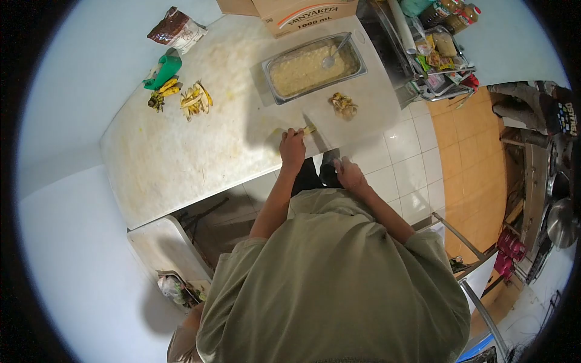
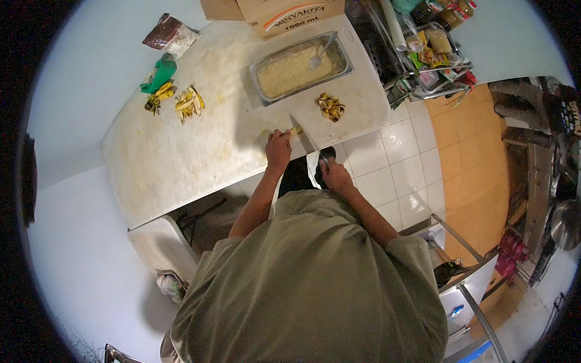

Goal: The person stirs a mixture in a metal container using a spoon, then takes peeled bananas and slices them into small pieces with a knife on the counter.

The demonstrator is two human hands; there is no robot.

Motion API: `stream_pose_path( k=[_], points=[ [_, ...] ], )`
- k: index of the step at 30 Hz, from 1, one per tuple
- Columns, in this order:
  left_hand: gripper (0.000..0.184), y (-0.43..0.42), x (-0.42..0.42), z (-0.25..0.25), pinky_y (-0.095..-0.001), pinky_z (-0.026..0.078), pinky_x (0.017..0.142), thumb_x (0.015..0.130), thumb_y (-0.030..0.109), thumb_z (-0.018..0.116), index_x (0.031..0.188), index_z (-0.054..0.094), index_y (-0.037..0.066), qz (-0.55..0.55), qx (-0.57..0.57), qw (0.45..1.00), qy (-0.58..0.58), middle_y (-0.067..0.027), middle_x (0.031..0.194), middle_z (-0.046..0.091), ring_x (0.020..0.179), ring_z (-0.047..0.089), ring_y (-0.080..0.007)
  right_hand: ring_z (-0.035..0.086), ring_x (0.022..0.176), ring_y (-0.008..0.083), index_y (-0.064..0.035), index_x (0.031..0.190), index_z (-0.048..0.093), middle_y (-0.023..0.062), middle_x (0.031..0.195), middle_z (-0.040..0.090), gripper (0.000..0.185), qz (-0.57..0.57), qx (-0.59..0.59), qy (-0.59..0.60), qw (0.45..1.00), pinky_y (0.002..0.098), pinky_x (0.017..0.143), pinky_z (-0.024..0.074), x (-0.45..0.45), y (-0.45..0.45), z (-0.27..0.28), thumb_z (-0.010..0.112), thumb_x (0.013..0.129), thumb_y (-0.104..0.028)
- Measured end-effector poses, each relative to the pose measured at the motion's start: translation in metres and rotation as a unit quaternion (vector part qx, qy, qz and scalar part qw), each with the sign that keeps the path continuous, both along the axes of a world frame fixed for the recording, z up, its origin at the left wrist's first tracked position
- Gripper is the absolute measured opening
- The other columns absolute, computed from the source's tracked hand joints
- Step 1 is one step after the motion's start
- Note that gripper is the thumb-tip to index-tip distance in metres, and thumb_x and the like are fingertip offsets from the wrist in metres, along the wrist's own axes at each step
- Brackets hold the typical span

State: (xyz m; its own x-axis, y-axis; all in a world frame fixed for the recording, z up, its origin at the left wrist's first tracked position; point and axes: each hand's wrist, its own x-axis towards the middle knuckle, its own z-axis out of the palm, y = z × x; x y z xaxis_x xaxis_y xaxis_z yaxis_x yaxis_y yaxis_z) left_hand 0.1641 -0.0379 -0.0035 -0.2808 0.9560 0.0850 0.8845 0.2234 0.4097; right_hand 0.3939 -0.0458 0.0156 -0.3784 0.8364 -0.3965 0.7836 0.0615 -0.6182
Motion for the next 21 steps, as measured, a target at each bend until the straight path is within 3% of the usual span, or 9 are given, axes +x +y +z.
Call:
stream_pose_path(
  k=[3,15,21],
  points=[
    [0.030,0.000,-0.001,0.002,-0.0411,0.054,0.080,0.081,0.005,0.065,0.111,0.071,0.011,-0.002,-0.043,0.999,-0.015,-0.0084,0.098,0.058,0.096,0.059,-0.0308,0.063,0.071,0.0520,0.0017,0.097,0.052,0.0329,0.075,0.064,0.041,0.017,-0.005,0.002,1.000,0.0593,0.062,0.0509,-0.006,-0.002,0.008,0.050,0.101,-0.039],
    [0.029,0.000,0.000,0.005,-0.0398,0.053,0.081,0.081,0.005,0.065,0.109,0.072,0.010,-0.004,-0.054,0.999,0.000,-0.0076,0.096,0.058,0.095,0.058,-0.0290,0.064,0.075,0.0509,0.0038,0.094,0.053,0.0321,0.077,0.064,0.045,0.018,0.041,0.008,0.999,0.0587,0.066,0.0517,-0.012,-0.008,-0.011,0.047,0.102,-0.040],
    [0.029,-0.003,-0.006,0.000,-0.0402,0.053,0.082,0.083,0.007,0.064,0.111,0.070,0.010,-0.021,-0.053,0.998,-0.011,-0.0076,0.099,0.058,0.096,0.059,-0.0293,0.065,0.077,0.0513,0.0036,0.096,0.053,0.0321,0.079,0.065,0.047,0.031,-0.043,-0.045,0.998,0.0588,0.069,0.0522,0.001,-0.004,-0.004,0.045,0.102,-0.043]
  ],
)
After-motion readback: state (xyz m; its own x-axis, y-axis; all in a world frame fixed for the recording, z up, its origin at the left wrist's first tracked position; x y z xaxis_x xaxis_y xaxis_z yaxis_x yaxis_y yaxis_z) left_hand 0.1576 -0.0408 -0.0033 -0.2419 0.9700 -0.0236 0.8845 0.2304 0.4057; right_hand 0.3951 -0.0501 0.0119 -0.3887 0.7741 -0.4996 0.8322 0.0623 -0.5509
